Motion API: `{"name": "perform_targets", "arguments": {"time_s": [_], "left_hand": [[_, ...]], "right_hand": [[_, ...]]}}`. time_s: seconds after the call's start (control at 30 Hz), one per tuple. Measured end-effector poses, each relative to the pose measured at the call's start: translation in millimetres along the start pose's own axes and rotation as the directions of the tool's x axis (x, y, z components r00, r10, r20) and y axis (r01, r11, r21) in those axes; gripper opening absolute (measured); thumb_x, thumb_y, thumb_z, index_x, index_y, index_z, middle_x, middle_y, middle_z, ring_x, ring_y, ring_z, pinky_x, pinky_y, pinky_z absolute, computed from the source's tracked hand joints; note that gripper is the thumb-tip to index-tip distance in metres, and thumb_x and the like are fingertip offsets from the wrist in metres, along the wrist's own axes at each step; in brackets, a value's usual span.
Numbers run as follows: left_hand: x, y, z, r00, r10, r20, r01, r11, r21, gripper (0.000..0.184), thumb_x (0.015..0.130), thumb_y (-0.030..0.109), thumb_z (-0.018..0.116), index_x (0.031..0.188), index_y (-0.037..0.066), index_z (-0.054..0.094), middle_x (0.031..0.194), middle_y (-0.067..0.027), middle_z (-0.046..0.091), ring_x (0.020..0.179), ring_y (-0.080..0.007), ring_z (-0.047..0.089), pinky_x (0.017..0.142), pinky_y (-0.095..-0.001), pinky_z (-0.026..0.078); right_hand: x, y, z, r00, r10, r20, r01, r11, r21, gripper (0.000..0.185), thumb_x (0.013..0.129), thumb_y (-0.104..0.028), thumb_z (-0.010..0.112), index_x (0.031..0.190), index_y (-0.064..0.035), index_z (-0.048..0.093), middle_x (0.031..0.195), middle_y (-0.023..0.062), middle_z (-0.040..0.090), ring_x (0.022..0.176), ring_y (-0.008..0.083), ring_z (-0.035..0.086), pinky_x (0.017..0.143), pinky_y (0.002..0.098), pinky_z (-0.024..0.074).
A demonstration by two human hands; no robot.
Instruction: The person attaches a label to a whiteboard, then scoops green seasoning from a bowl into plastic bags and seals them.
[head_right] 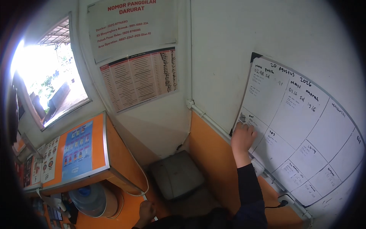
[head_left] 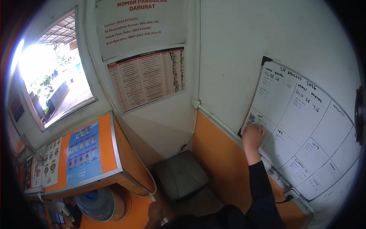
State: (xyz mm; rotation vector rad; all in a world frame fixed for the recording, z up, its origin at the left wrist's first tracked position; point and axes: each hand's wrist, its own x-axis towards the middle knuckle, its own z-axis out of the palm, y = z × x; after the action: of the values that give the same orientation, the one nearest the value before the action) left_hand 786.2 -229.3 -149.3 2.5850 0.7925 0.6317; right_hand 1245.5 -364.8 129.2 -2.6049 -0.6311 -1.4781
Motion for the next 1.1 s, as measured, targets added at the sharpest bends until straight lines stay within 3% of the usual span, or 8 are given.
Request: {"name": "perform_targets", "arguments": {"time_s": [0.17, 0.27, 0.33, 0.63, 0.77, 0.83, 0.9, 1.1], "left_hand": [[-10, -8, 4, 0.999, 0.046, -0.014, -0.046, 0.998, 0.052, 0.021, 0.072, 0.013, 0.064, 0.091, 0.007, 0.061, 0.085, -0.014, 0.061, 0.086, -0.0349, 0.059, 0.084, -0.0465, 0.044], [8, -5, 2, 0.996, 0.046, 0.082, -0.054, 0.995, 0.086, 0.022, 0.073, 0.015, 0.063, 0.093, 0.006, 0.062, 0.087, -0.0152, 0.062, 0.087, -0.0352, 0.059, 0.084, -0.0463, 0.044], [-6, -3, -6, 0.962, -0.001, 0.271, -0.026, 0.995, 0.096, 0.023, 0.076, 0.018, 0.064, 0.096, 0.006, 0.062, 0.09, -0.0162, 0.063, 0.09, -0.0356, 0.059, 0.084, -0.046, 0.045], [-185, -47, -85, 0.928, -0.282, 0.243, 0.316, 0.942, -0.113, 0.024, 0.08, 0.021, 0.063, 0.099, 0.006, 0.062, 0.094, -0.016, 0.064, 0.093, -0.0356, 0.06, 0.083, -0.0456, 0.045], [-337, -94, -163, 0.849, -0.509, -0.142, 0.476, 0.853, -0.212, 0.025, 0.082, 0.022, 0.062, 0.101, 0.007, 0.063, 0.096, -0.0159, 0.065, 0.094, -0.0356, 0.06, 0.083, -0.0454, 0.046], [-444, -117, -178, 0.611, -0.483, -0.627, 0.285, 0.874, -0.394, 0.025, 0.083, 0.023, 0.062, 0.102, 0.007, 0.063, 0.097, -0.0158, 0.065, 0.094, -0.0356, 0.061, 0.083, -0.0453, 0.046], [-559, -78, -256, 0.383, -0.828, -0.409, 0.868, 0.474, -0.146, 0.031, 0.092, 0.033, 0.05, 0.105, 0.009, 0.064, 0.1, -0.0167, 0.066, 0.092, -0.035, 0.064, 0.081, -0.0453, 0.048], [-831, 38, -304, -0.508, -0.686, -0.52, 0.79, -0.13, -0.599, 0.028, 0.091, 0.03, 0.054, 0.11, 0.011, 0.063, 0.101, -0.0114, 0.068, 0.095, -0.0307, 0.064, 0.081, -0.0414, 0.05]], "right_hand": [[3, -9, -78, 0.9, -0.27, 0.341, 0.191, 0.95, 0.249, 0.021, 0.084, -0.018, 0.057, 0.1, -0.0084, 0.067, 0.068, 0.0097, 0.066, 0.064, 0.0293, 0.064, 0.058, 0.0439, 0.046], [0, -48, -193, 0.618, -0.786, 0.031, 0.262, 0.242, 0.934, 0.03, 0.088, -0.03, 0.06, 0.113, -0.0131, 0.062, 0.069, 0.0132, 0.064, 0.063, 0.0329, 0.065, 0.059, 0.0442, 0.0509], [-27, -81, -233, 0.319, -0.919, -0.233, 0.24, -0.16, 0.958, 0.045, 0.085, -0.037, 0.064, 0.123, -0.0121, 0.057, 0.072, 0.0123, 0.064, 0.068, 0.0303, 0.066, 0.059, 0.0401, 0.0521], [-198, -227, -449, -0.102, -0.594, -0.798, 0.215, -0.797, 0.565, 0.057, 0.085, -0.035, 0.065, 0.134, -0.011, 0.047, 0.077, 0.0107, 0.065, 0.078, 0.03, 0.065, 0.062, 0.0387, 0.0508], [-297, -295, -567, 0.084, -0.399, -0.913, -0.181, -0.907, 0.379, 0.036, 0.091, -0.028, 0.06, 0.121, -0.0084, 0.058, 0.079, 0.012, 0.063, 0.072, 0.0279, 0.063, 0.064, 0.0374, 0.0508], [-371, -336, -611, -0.049, -0.496, -0.867, -0.535, -0.72, 0.442, 0.03, 0.093, -0.032, 0.058, 0.094, -0.0042, 0.068, 0.078, 0.0105, 0.067, 0.072, 0.0186, 0.065, 0.062, 0.0307, 0.0507], [-440, -359, -652, -0.565, -0.646, -0.514, -0.602, -0.103, 0.792, 0.037, 0.098, -0.035, 0.051, 0.088, -0.0029, 0.068, 0.078, 0.0093, 0.067, 0.072, 0.0158, 0.063, 0.064, 0.0298, 0.0499], [-596, -400, -782, -0.721, -0.158, -0.675, -0.541, -0.48, 0.69, 0.035, 0.098, -0.031, 0.051, 0.088, -0.0001, 0.066, 0.085, 0.0093, 0.066, 0.071, 0.0179, 0.061, 0.066, 0.0327, 0.0489]]}}
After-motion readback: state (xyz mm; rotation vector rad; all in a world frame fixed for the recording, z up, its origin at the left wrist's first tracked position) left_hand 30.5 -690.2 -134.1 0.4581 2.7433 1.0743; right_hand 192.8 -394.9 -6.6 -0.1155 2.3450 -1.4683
